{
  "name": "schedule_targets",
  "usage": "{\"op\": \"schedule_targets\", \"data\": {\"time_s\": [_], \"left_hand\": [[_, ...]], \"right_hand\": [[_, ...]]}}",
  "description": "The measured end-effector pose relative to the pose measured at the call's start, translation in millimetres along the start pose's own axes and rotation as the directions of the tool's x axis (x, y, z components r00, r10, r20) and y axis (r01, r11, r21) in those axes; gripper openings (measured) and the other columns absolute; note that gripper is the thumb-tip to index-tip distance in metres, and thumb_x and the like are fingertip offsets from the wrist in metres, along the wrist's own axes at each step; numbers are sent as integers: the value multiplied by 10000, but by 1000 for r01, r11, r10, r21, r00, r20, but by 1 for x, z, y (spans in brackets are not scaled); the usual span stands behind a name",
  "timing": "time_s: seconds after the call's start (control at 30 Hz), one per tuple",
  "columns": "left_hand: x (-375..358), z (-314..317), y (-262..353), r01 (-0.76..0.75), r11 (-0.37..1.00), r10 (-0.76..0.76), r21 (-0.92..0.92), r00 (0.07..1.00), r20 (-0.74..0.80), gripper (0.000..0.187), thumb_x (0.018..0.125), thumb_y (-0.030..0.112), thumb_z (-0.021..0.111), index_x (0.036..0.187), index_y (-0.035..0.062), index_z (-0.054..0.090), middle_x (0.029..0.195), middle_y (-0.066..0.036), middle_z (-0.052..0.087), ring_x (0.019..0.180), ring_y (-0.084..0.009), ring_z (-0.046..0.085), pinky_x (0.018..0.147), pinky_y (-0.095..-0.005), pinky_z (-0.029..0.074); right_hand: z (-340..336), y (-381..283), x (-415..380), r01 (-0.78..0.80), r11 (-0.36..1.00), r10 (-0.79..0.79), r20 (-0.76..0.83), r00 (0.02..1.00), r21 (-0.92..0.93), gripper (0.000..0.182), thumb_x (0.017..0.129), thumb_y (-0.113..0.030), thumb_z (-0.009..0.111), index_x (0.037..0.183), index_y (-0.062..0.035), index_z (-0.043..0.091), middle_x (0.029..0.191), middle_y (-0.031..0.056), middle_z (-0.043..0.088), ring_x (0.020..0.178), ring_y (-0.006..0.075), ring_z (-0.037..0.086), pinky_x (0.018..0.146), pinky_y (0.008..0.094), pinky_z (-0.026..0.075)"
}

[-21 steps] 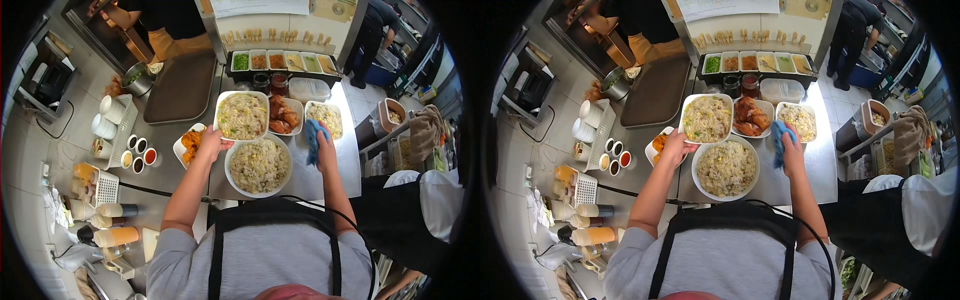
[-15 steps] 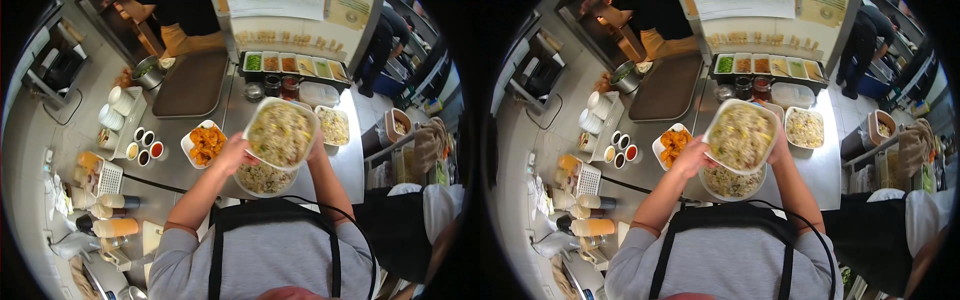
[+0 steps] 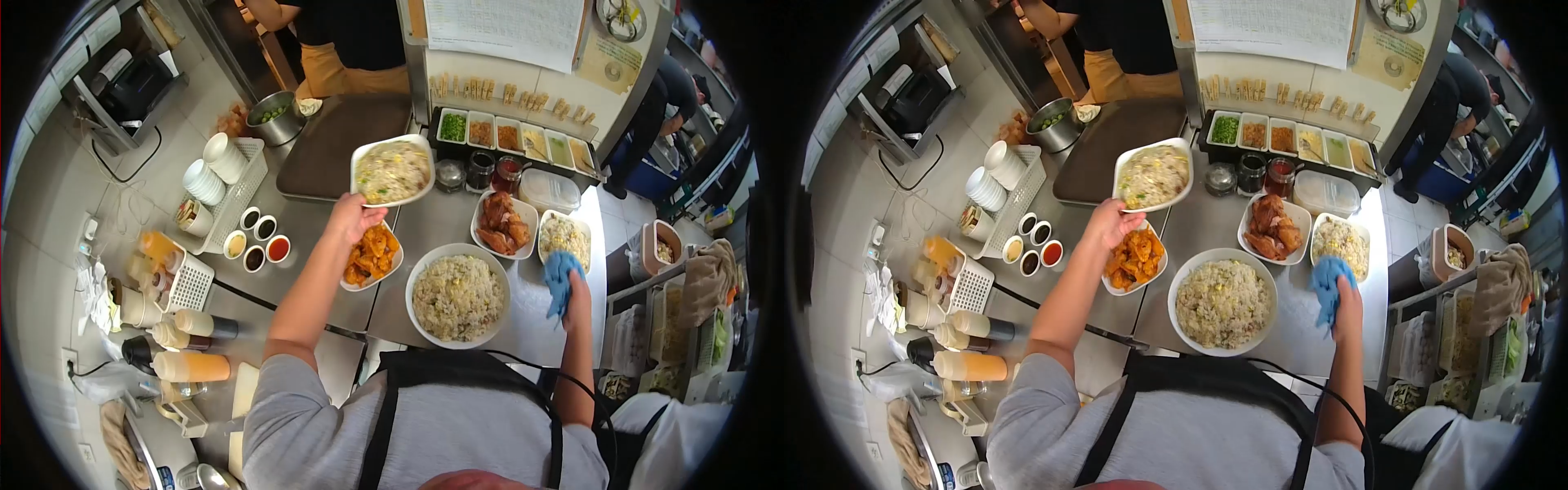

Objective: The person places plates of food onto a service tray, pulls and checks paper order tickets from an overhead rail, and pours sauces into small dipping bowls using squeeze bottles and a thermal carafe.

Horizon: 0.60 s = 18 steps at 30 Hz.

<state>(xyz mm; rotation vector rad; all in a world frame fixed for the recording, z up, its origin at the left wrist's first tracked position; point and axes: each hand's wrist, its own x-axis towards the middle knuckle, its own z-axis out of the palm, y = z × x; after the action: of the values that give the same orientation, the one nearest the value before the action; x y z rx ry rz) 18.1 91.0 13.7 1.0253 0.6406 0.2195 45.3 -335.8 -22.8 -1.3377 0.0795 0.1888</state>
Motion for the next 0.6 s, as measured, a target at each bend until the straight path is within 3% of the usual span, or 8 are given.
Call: {"op": "schedule_targets", "data": {"time_s": [0.07,0.1,0.13,0.2,0.23,0.37,0.5,0.6], "left_hand": [[28,-12,6,8,1000,-8,2,994,-106,226,777,12,324,996,-44,338,904,-231,509,703,-292,590,546,-347,539],[49,-20,7,33,998,-40,-52,988,-147,243,784,10,317,1018,-50,338,913,-226,508,726,-289,585,558,-348,538],[71,-28,3,58,990,-80,-125,980,-183,259,791,8,309,1041,-57,338,922,-221,506,750,-285,580,571,-349,537],[111,-35,-8,-13,978,-27,-207,982,-189,297,801,23,319,1082,-69,355,878,-221,534,677,-297,589,544,-343,526],[125,-31,-10,-38,971,-22,-237,969,-247,299,795,0,331,1085,-59,377,861,-209,546,652,-281,586,546,-350,530],[152,-2,-10,-81,906,-168,-415,832,-528,363,755,-34,410,1086,-13,262,919,-207,507,615,-271,573,556,-386,530],[177,9,-37,-85,867,-191,-491,854,-484,418,762,1,416,1122,4,202,953,-211,475,632,-281,567,568,-382,528],[188,1,-55,-15,828,-116,-560,973,-198,502,770,34,412,1192,16,141,963,-202,465,684,-292,564,609,-400,520]], "right_hand": [[-24,22,-11,87,924,-148,-139,979,-371,312,811,-234,493,1011,5,499,879,85,565,765,147,540,687,273,439],[-49,44,-11,20,824,-112,-129,985,-566,359,792,-204,514,1054,36,458,963,151,539,853,216,533,769,315,420],[-89,98,-1,105,626,-296,-111,949,-773,353,779,-201,534,1021,44,460,1005,185,508,920,263,503,819,357,382],[-68,94,-25,275,345,-561,38,827,-898,369,701,-159,594,1002,20,478,968,195,495,902,336,483,816,369,374],[-55,86,-28,326,241,-580,133,804,-914,360,666,-143,605,987,-21,498,940,185,494,877,341,485,788,365,390],[-35,80,-26,267,298,-562,58,825,-917,305,674,-131,587,962,-61,516,939,149,500,862,318,498,746,365,407],[-32,78,-27,261,256,-563,76,823,-931,295,682,-128,579,960,-53,513,940,148,498,861,316,499,748,364,407],[-31,77,-27,270,239,-566,92,819,-933,296,686,-125,575,963,-43,508,942,157,495,865,320,497,750,365,406]]}}
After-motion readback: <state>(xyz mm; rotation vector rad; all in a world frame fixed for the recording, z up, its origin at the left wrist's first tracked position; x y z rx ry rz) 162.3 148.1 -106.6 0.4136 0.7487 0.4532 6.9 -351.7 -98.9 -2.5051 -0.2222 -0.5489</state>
